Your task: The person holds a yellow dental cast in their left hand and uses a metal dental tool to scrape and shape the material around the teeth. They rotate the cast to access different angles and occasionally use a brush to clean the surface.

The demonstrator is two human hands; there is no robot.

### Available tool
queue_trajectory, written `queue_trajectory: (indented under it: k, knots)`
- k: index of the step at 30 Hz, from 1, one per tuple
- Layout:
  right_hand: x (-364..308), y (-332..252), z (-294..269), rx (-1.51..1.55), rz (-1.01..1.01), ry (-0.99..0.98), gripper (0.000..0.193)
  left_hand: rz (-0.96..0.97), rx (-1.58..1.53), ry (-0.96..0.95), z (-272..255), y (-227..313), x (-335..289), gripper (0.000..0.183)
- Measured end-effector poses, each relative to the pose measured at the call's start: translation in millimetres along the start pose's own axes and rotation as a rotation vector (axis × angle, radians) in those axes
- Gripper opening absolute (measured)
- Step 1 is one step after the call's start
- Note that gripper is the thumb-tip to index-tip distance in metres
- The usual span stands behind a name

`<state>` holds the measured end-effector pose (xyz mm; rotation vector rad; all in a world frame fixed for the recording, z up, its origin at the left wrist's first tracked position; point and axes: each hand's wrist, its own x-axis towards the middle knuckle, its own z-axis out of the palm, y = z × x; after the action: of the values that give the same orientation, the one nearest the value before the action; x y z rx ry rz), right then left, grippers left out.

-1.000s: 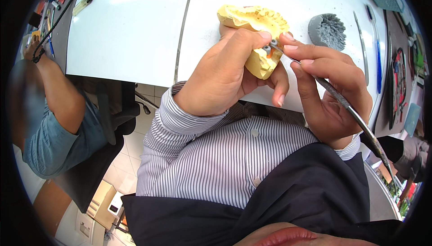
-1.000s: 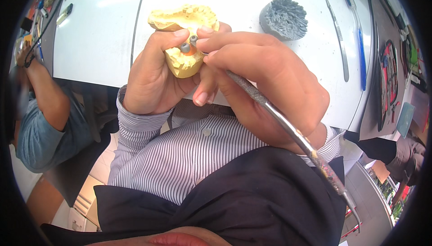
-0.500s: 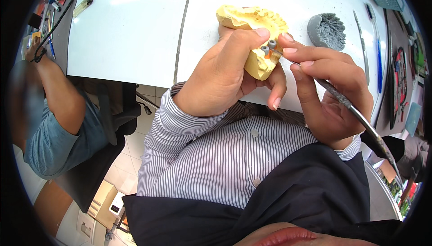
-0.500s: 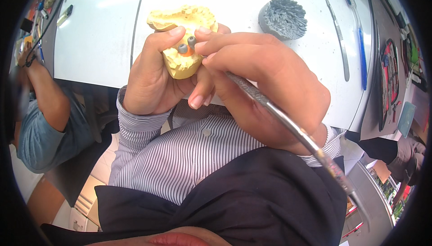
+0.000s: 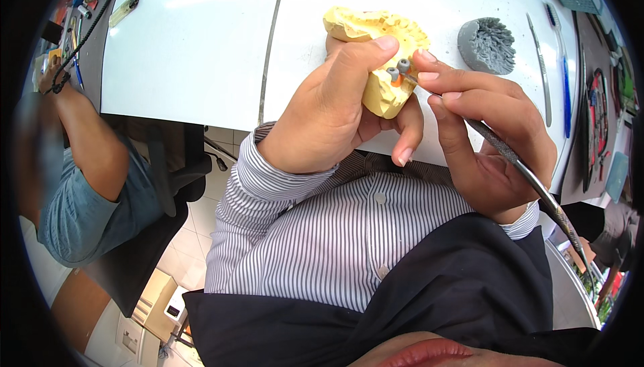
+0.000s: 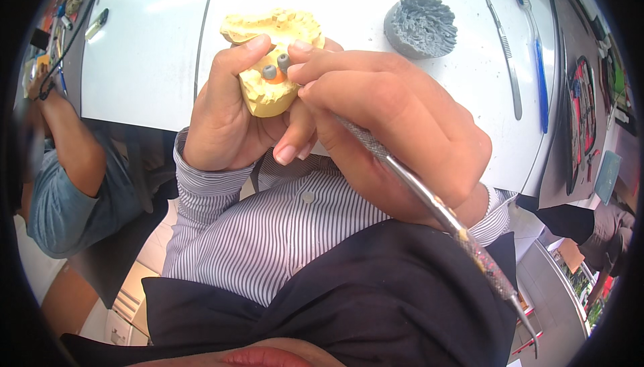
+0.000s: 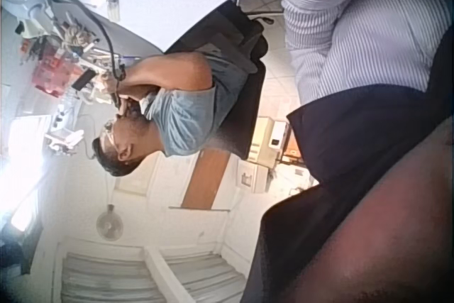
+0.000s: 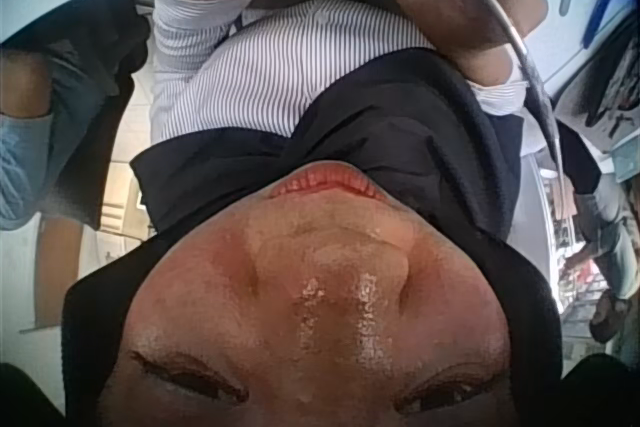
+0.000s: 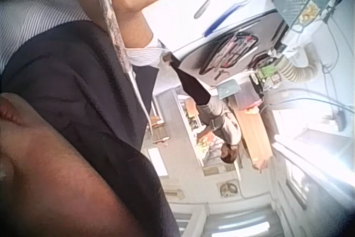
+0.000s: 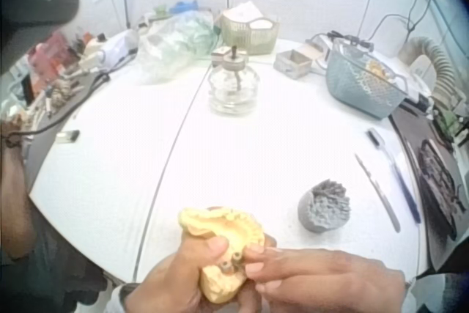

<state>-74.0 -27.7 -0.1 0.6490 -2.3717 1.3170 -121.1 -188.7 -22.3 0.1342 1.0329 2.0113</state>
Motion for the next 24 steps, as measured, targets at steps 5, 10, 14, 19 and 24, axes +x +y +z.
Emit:
queue_trajectory:
  k: [5, 10, 14, 19, 24]
  knots:
    - [0.4, 0.3, 0.7, 0.013, 0.01, 0.011, 0.022, -0.009, 0.03, 0.001, -1.2, -0.4, 0.8, 0.056]
    - [0.4, 0.4, 0.1, 0.002, -0.005, 0.005, 0.022, -0.003, 0.056, -0.037, -3.6, 0.1, 0.6, 0.057]
    - [0.3, -1.7, -0.2, -0.018, 0.01, 0.013, 0.023, 0.009, 0.167, -0.002, -3.4, 0.0, -0.1, 0.057]
    - [0.9, -5.5, -1.8, -0.043, 0.012, -0.004, 0.021, 0.033, 0.181, 0.037, -1.0, -1.0, -0.6, 0.058]
    - [0.8, -7.1, -3.2, -0.008, 0.032, -0.008, 0.019, 0.045, 0.239, 0.008, -3.2, -0.6, -0.6, 0.06]
